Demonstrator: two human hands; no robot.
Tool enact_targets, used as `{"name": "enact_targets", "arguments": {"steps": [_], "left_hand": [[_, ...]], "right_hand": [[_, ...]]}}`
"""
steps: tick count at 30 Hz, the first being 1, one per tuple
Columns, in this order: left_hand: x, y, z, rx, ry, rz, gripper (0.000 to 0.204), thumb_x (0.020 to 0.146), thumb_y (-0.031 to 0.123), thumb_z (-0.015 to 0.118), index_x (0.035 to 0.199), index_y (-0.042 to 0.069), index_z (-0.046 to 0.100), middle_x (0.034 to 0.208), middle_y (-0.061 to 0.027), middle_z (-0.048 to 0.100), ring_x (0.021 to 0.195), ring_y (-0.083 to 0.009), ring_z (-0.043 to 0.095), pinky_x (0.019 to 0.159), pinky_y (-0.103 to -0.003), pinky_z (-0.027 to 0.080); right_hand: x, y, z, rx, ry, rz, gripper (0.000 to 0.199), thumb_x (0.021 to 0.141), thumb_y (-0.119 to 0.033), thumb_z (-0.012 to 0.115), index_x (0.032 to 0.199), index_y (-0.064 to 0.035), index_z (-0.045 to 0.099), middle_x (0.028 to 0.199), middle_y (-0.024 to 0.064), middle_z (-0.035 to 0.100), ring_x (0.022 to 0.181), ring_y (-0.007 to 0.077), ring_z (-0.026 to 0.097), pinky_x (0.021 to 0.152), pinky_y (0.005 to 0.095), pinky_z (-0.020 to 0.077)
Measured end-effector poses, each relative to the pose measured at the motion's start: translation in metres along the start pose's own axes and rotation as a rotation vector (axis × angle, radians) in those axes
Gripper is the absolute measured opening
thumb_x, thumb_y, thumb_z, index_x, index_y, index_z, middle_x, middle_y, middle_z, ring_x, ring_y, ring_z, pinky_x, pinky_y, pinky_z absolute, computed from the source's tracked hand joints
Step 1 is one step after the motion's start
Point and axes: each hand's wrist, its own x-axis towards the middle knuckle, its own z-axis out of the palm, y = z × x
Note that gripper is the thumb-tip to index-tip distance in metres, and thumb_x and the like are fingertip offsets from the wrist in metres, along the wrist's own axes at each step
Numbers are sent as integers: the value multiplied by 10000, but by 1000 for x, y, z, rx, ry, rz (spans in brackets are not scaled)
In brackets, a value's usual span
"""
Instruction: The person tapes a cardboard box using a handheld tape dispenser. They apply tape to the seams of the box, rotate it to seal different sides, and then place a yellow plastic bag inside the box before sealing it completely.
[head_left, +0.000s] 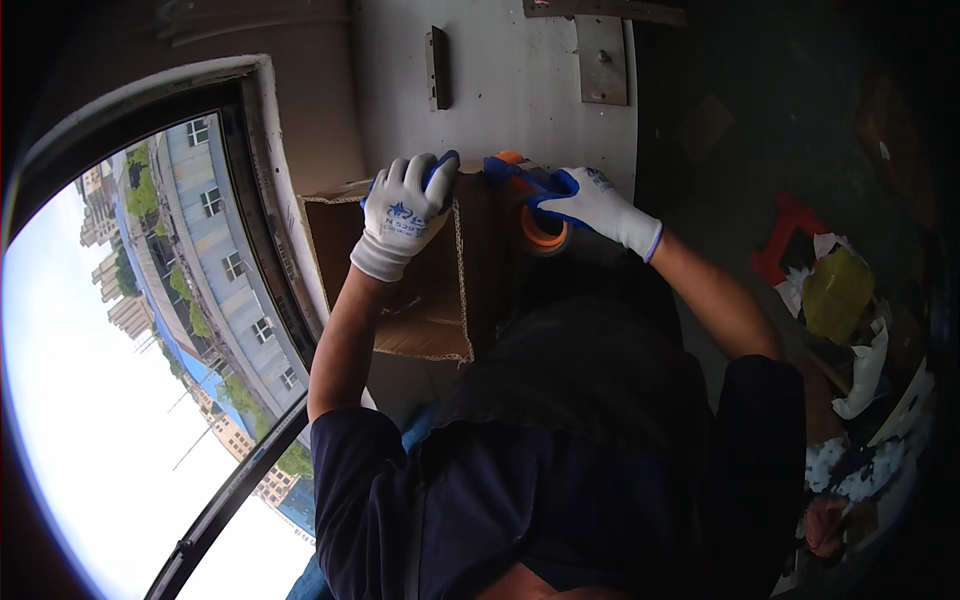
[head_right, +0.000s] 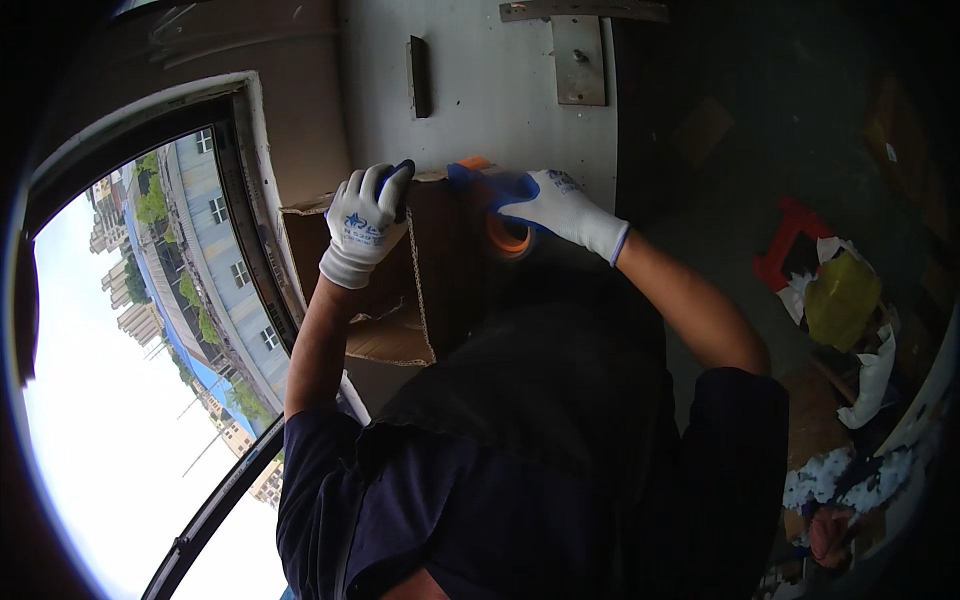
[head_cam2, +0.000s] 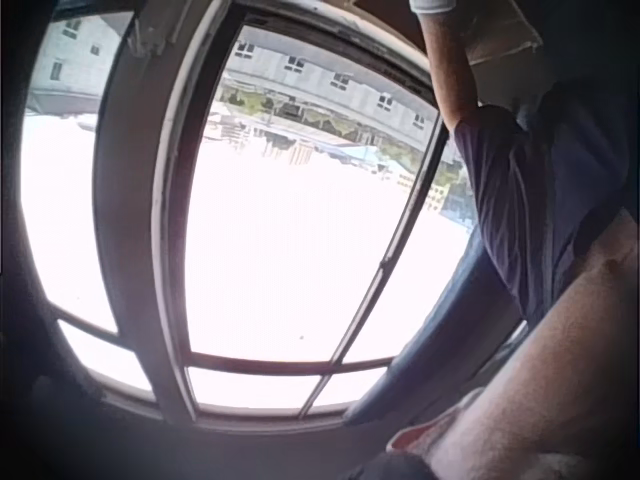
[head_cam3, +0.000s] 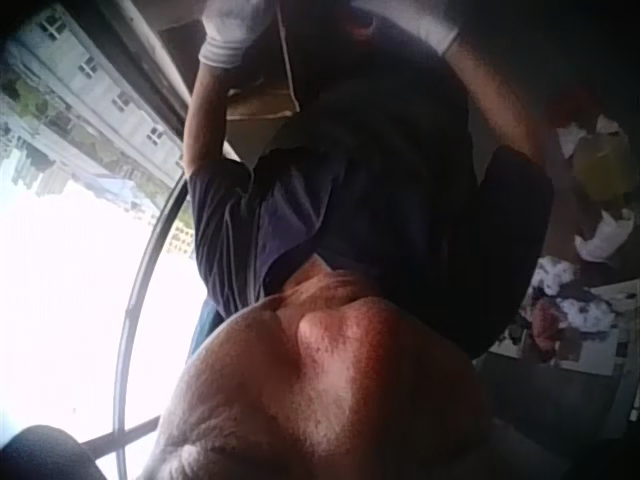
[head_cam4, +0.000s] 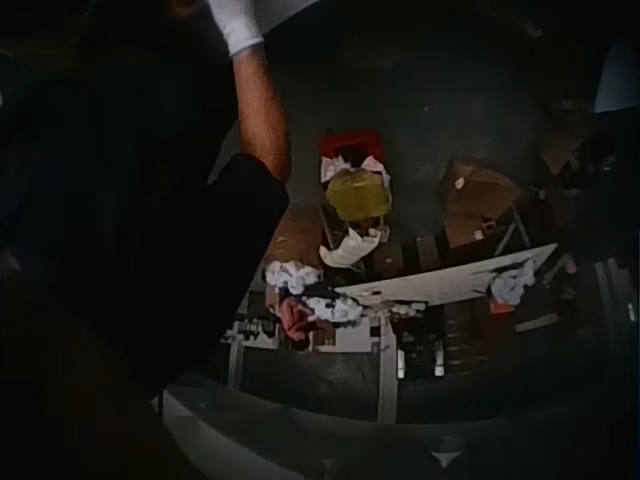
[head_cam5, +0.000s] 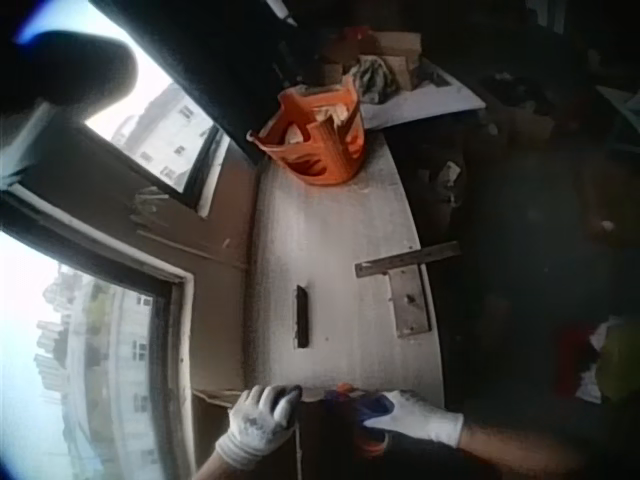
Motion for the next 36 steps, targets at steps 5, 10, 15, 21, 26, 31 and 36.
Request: {"name": "enact_targets", "arguments": {"steps": [5, 10, 15, 21, 26, 31, 36], "left_hand": [[-32, 38, -31, -43, 364, -247, 644, 816, 74, 781, 1429, 66, 586, 1364, -164, 586, 1261, -385, 559, 1121, -502, 422], [-80, 92, -65, -769, 107, -769, 660, 839, 53, 760, 1455, -12, 531, 1404, -190, 556, 1298, -334, 564, 1108, -425, 460], [-78, 97, -10, -1572, -62, -1141, 633, 960, 153, 724, 1503, -45, 466, 1455, -117, 548, 1339, -205, 541, 1147, -356, 429], [-41, 67, 15, -1203, 120, -461, 231, 994, 107, 647, 1179, -28, 670, 1126, -124, 682, 1016, -249, 662, 993, -332, 506], [-30, 63, 12, -988, 192, -513, 189, 959, 75, 666, 1127, -11, 688, 1090, -126, 700, 991, -291, 686, 890, -349, 550], [-6, 66, -12, -838, 172, -300, 187, 979, 114, 661, 1127, 7, 696, 1110, -101, 704, 1003, -236, 691, 875, -335, 551], [23, 56, -15, -1811, -161, -1003, 267, 1033, 263, 674, 1073, 3, 717, 934, -18, 701, 848, -96, 648, 807, -274, 529]], "right_hand": [[-3, 39, 25, -1, 96, -23, 391, 896, -272, 822, 1146, 1, 697, 1032, 123, 752, 951, 215, 722, 865, 373, 554], [-8, 40, 33, 6, 118, -40, 431, 883, -252, 842, 1197, -11, 672, 1077, 140, 759, 997, 252, 746, 885, 383, 572], [-11, 39, 36, -12, 90, -26, 446, 883, -271, 845, 1198, -3, 678, 1119, 150, 764, 1048, 282, 745, 927, 391, 571], [-7, 32, 39, 106, 79, -33, 411, 899, -248, 817, 1191, 5, 678, 1081, 148, 757, 1004, 255, 740, 901, 374, 566], [-8, 9, 34, 19, 96, -1, 379, 922, -187, 789, 1213, 19, 661, 1058, 124, 743, 975, 197, 718, 883, 354, 562], [-20, 29, 50, 93, 135, 21, 380, 916, -191, 795, 1201, 24, 665, 1058, 115, 745, 925, 190, 720, 866, 349, 566], [-18, 32, 53, 181, 132, 23, 399, 909, -222, 802, 1187, 31, 666, 1043, 117, 746, 895, 183, 719, 840, 350, 569]]}}
